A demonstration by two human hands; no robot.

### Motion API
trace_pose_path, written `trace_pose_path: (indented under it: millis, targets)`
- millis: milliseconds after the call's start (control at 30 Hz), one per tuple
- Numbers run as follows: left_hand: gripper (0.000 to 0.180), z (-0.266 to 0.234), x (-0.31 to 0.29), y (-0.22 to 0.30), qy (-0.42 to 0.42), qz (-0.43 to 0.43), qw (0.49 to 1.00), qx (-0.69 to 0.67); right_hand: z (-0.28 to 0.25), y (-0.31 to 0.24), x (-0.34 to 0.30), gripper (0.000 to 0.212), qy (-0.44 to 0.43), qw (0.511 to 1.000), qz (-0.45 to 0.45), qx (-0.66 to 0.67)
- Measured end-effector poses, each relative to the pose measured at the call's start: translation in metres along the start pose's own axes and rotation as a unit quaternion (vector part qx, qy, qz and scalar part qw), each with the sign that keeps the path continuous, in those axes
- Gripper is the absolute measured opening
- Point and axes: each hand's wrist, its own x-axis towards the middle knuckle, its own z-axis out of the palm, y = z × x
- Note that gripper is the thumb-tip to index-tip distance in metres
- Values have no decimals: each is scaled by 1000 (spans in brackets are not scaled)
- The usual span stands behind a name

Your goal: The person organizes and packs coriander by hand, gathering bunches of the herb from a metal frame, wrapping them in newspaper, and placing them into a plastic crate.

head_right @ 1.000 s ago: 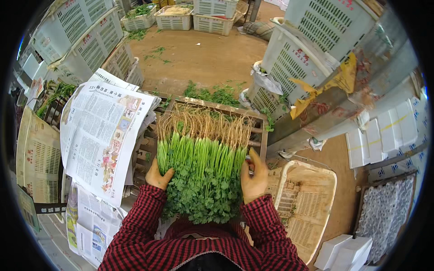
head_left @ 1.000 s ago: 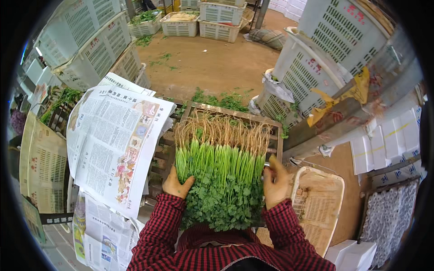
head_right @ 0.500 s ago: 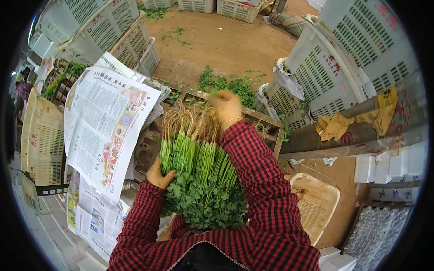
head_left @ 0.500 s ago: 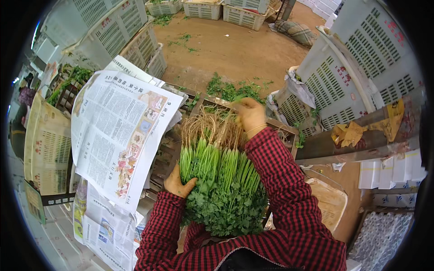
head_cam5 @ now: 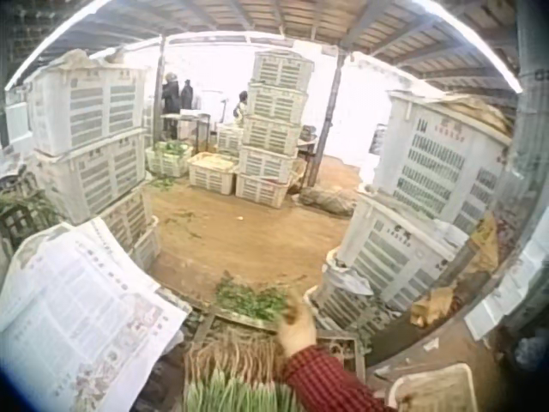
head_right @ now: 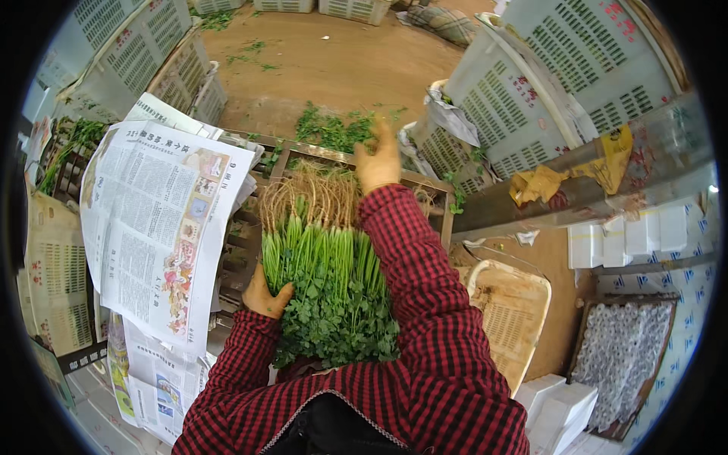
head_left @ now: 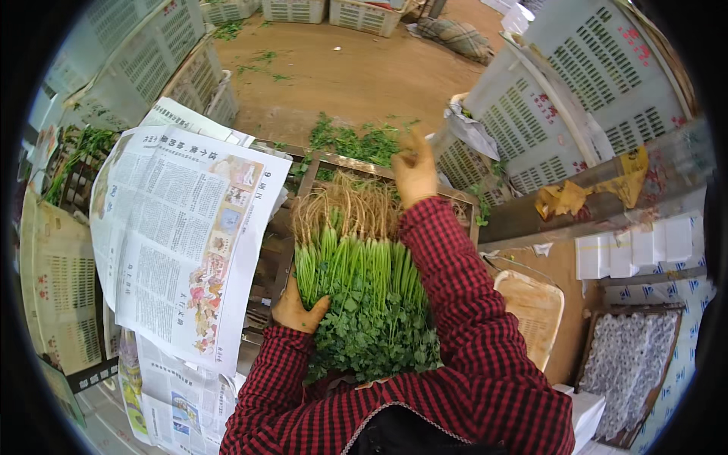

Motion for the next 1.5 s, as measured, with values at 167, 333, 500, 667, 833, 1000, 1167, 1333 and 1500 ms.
trace_pose_path:
  millis: [167,333,500,667,833,1000,1167,1333,1500]
  targets:
    - [88,-3,-4,-1,13,-22,1000,18,-105,38,-46,63,64,997,-43,20]
    - [86,2,3,11,-6,2,999,-31,-134,146,-147,77,-106,962,62,-242]
    - [89,-19,-5,51,-8,-86,993,82,-168,96,-144,79,-180,961,200,-63]
    - [73,6,-42,126,85,233,960,132,-182,102,-180,77,-52,992,118,1]
    - [70,56,-48,127,-121,199,937,262,-145,36,-189,59,-166,897,-328,-246]
    - [62,40,-38,93,-70,229,969,66,-173,73,-185,49,-234,871,-312,-299]
    - [62,47,-35,81,-32,229,972,-44,-182,77,-183,44,-226,866,-337,-293]
    - [68,48,-32,69,-18,226,968,-109,-183,60,-171,39,-231,858,-349,-297]
    - [69,46,-33,66,-24,219,966,-132,-142,21,-162,33,-192,903,-312,-224]
